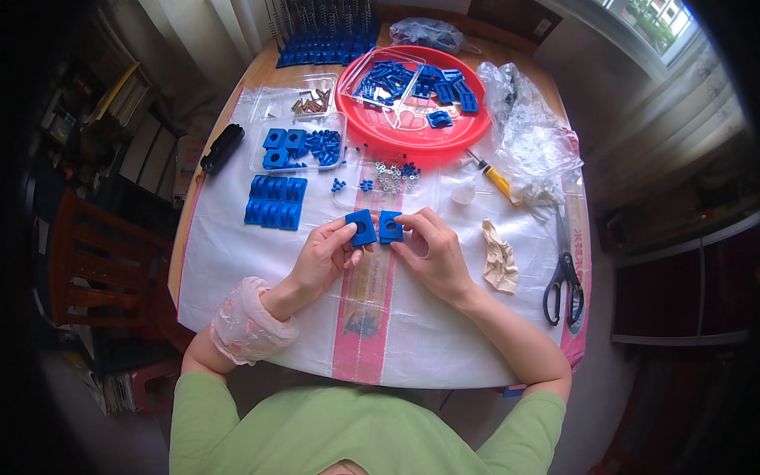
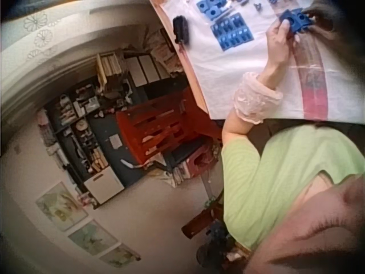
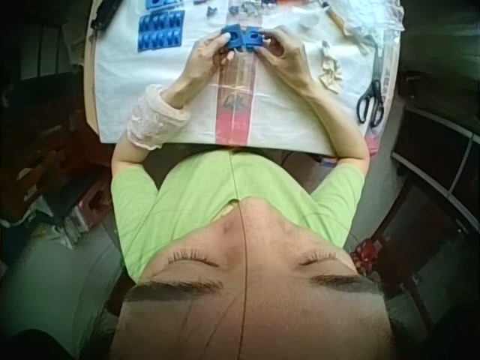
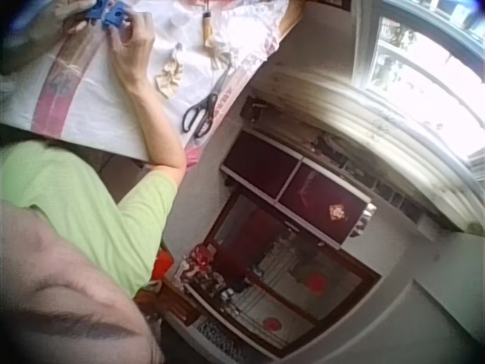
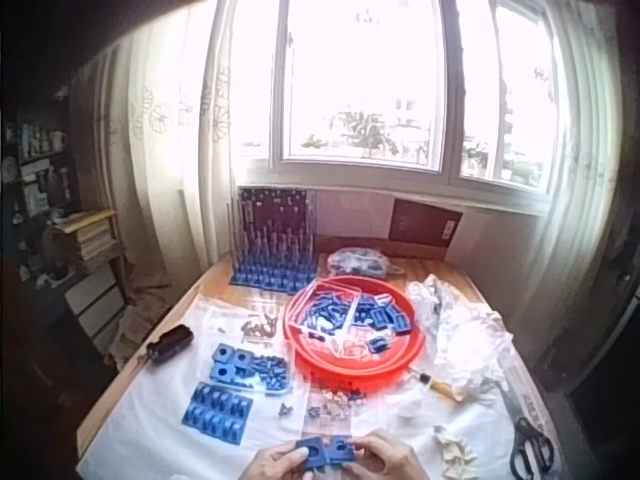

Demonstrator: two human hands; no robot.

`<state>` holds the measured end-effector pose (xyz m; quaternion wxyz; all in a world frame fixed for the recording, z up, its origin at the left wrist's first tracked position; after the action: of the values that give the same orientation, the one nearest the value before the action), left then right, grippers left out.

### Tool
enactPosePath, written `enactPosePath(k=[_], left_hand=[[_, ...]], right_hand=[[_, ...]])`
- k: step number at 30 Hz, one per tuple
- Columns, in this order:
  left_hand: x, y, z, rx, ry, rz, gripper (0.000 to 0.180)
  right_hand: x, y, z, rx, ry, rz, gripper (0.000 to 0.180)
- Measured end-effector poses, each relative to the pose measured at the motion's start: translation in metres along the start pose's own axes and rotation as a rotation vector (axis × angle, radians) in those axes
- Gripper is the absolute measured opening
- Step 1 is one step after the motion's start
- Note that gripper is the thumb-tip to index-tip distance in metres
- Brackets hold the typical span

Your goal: Assembling blue plastic blocks by inserting small pins and applying glue.

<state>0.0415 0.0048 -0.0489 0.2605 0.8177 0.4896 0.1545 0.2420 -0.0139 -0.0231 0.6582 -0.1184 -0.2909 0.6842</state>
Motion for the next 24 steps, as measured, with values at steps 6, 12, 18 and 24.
enactPosePath(k=[6, 12, 18, 24], left_hand=[[0.0008, 0.0010, 0.0005, 0.006, 0.008, 0.005, 0.034], [0.0004, 0.0010, 0.0013, 0.003, 0.006, -0.005, 0.034], [0.0010, -0.0017, 0.0027, 0.009, 0.001, 0.006, 0.034], [0.0010, -0.0023, 0.0024, 0.002, 0.008, 0.003, 0.035]], right_hand=[[-0.0018, 0.0028, -0.0047, 0.047, -0.005, 0.018, 0.034], [-0.0010, 0.0054, -0.0047, -0.159, -0.144, -0.009, 0.036], [-0.0019, 0.0050, -0.0048, -0.147, -0.163, 0.031, 0.027], [-0.0015, 0.0072, -0.0006, -0.250, -0.168, 0.104, 0.025]])
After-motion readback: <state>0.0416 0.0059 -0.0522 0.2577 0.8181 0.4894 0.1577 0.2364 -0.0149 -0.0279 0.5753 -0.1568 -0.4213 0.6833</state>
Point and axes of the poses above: each hand's wrist, its own x-axis towards the middle knuckle, its own y-axis out of the palm, z = x × y, the point moved 2 cm from there along x, towards the middle knuckle, and after that the axes turned 10 degrees about y, right-handed, at the moved point
